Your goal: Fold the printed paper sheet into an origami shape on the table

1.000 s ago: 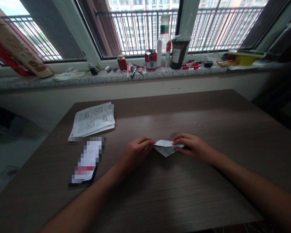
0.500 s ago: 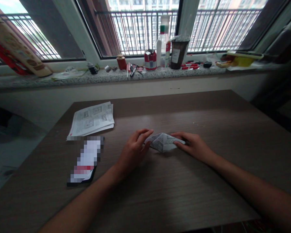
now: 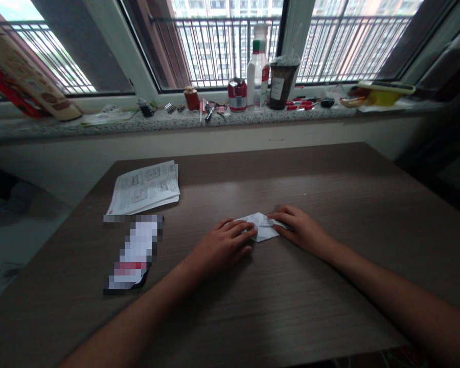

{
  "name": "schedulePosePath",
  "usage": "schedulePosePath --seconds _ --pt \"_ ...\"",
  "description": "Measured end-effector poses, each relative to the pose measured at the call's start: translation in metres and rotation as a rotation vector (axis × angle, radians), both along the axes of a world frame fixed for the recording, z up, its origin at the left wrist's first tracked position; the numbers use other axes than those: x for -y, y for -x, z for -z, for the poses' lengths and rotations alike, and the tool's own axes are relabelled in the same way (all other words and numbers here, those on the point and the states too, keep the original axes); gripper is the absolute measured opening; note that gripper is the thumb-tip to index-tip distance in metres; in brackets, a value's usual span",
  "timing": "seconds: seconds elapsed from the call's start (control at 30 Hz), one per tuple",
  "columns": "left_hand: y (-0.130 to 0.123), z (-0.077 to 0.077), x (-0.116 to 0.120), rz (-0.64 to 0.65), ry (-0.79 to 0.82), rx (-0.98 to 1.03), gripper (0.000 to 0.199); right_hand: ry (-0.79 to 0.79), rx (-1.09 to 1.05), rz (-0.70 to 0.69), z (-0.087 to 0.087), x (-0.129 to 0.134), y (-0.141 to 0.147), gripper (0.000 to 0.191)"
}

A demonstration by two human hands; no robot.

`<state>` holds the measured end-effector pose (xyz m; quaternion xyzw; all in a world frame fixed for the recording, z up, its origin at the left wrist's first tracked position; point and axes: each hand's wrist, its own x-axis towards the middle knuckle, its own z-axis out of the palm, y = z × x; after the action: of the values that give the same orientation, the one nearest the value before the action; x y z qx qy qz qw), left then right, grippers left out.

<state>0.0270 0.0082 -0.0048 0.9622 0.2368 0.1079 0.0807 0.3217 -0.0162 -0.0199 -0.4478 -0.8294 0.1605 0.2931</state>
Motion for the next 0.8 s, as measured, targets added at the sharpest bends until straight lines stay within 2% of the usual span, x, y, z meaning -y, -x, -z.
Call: schedulePosePath --seconds 0.33,0.47,0.63,0.8 --pt "-0.002 -0.006 0.0 -0.083 -0.02 -0.007 0.041 0.033 0.068 -0.077 -0.008 0.006 0.003 0.027" --pt "-0.002 -0.003 0.0 -0.126 0.012 0.043 0.038 0.019 0.06 -0.159 -0.006 0.009 0.007 0.025" --pt "-0.002 0.002 -0.001 -0.152 0.103 0.12 0.035 -0.015 0.067 -0.173 -0.003 0.008 0.011 0.022" --pt "-0.002 -0.003 -0.002 -0.171 0.253 0.233 0.021 -0.023 0.073 -0.172 -0.008 0.008 0.013 0.018"
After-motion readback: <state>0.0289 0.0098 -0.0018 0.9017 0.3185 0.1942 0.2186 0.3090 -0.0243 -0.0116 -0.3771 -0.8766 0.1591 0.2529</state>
